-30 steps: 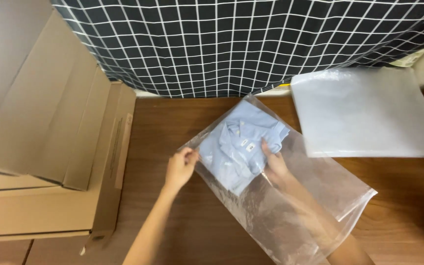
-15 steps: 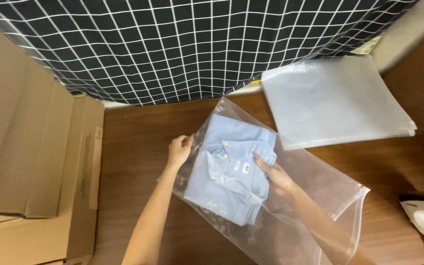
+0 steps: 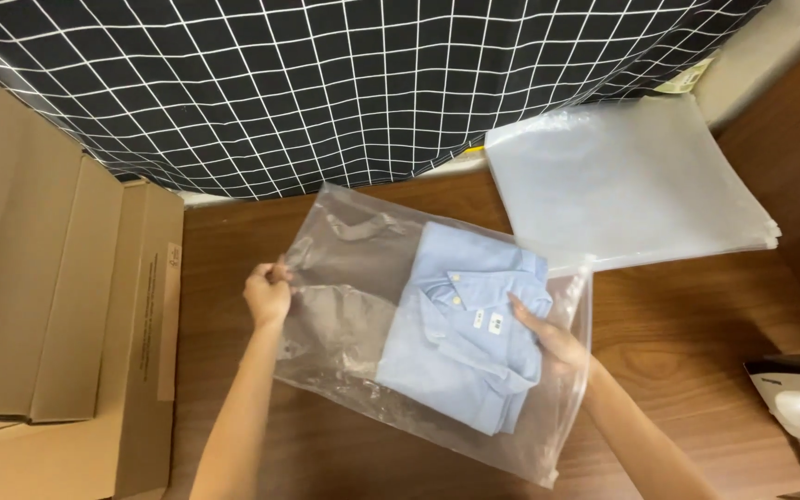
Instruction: The person retrieves a cardboard box, opens it, and removes a folded light blue shirt in a plastic bag. They then place the shirt on the table, open a new plastic bag, and prepare to repack the shirt.
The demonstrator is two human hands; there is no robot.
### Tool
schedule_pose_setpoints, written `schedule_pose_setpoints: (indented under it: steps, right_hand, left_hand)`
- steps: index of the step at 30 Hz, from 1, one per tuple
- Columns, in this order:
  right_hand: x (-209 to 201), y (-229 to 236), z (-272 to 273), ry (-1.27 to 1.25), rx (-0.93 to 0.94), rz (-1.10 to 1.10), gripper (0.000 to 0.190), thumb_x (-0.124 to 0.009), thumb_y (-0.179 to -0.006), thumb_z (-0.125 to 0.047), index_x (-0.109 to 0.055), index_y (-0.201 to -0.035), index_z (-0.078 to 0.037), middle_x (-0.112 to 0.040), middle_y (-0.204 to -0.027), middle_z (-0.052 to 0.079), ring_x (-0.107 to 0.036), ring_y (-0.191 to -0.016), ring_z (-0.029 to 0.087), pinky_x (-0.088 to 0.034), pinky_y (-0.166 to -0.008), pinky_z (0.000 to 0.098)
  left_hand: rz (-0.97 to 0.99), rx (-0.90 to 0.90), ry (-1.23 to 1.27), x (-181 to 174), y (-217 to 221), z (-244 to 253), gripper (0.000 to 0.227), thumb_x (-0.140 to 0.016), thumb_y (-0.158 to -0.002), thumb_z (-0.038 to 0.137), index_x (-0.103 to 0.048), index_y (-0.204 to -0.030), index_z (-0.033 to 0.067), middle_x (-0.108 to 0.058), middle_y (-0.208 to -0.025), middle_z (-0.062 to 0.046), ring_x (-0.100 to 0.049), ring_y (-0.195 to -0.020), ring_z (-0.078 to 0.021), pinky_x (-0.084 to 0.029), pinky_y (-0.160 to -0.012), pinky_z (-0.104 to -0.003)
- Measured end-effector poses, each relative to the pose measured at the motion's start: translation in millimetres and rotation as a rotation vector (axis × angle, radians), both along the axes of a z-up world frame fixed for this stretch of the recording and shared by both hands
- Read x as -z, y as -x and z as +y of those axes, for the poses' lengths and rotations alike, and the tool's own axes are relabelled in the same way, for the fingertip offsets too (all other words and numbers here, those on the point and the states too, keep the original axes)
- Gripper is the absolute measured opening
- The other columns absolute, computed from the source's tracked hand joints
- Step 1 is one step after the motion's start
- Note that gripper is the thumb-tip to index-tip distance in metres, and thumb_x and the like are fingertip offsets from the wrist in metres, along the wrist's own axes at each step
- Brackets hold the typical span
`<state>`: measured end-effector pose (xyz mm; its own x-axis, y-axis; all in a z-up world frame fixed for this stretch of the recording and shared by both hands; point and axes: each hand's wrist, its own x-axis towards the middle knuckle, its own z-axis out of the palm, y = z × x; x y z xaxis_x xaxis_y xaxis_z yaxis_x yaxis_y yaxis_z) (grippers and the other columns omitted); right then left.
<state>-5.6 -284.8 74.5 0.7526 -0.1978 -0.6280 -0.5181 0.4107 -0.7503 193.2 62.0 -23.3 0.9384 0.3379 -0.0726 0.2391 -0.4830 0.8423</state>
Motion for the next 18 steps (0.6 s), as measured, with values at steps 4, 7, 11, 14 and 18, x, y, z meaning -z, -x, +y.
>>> schedule_pose_setpoints:
  steps: [4,7,11,14,18]
  right_hand:
    - [31.0,7.8,-32.5,0.053,0.035,0.012,0.068,-0.062,-0.077,-0.028,-0.033,-0.134,-0.007,-0.037,-0.132,0.02,-0.035,-0.121,0.03,-0.034,-0.096,0.0506]
    - [-21.4,20.4,-5.5,-0.013,0.138,0.039,0.07,-0.064,-0.072,-0.025,-0.036,-0.132,-0.003,-0.044,-0.123,0.022,-0.042,-0.114,0.034,-0.034,-0.092,0.0536]
    - [-13.5,32.9,-19.6,0.029,0.156,0.044,0.07,-0.063,-0.072,-0.023,-0.033,-0.132,0.001,-0.044,-0.119,0.026,-0.043,-0.111,0.038,-0.034,-0.088,0.0594]
    - [-12.3,41.5,-31.2,0.07,0.19,0.033,0.068,-0.062,-0.075,-0.023,-0.033,-0.132,0.001,-0.044,-0.117,0.025,-0.044,-0.109,0.038,-0.035,-0.087,0.0594]
    - [20.0,55.2,-72.5,0.114,0.229,0.022,0.063,-0.057,-0.08,-0.024,-0.031,-0.133,-0.001,-0.042,-0.118,0.022,-0.042,-0.11,0.036,-0.034,-0.087,0.0591]
  left_hand:
    - [0.026,-0.036,-0.024,5.6,0.5,21.7,0.014,-0.054,-0.085,0.018,-0.063,-0.093,0.0103,-0.066,-0.073,-0.006,-0.064,-0.064,-0.02,-0.052,-0.062,-0.031]
    - [0.053,-0.046,-0.029,-4.1,8.1,20.5,0.013,-0.055,-0.084,0.019,-0.063,-0.092,0.0117,-0.067,-0.073,-0.002,-0.064,-0.062,-0.0175,-0.052,-0.06,-0.029]
    - [0.072,-0.044,-0.044,-3.9,11.5,9.7,0.017,-0.056,-0.085,0.027,-0.064,-0.089,0.0123,-0.066,-0.072,-0.002,-0.065,-0.066,-0.0184,-0.052,-0.065,-0.031]
    - [0.078,-0.087,-0.111,15.0,0.3,18.1,0.021,-0.055,-0.086,0.033,-0.064,-0.089,0.0142,-0.066,-0.072,0.0,-0.064,-0.075,-0.0208,-0.051,-0.072,-0.035]
    - [0.074,-0.099,-0.166,16.3,4.4,17.5,0.023,-0.057,-0.086,0.037,-0.065,-0.088,0.016,-0.067,-0.073,0.0,-0.063,-0.084,-0.0242,-0.049,-0.077,-0.038]
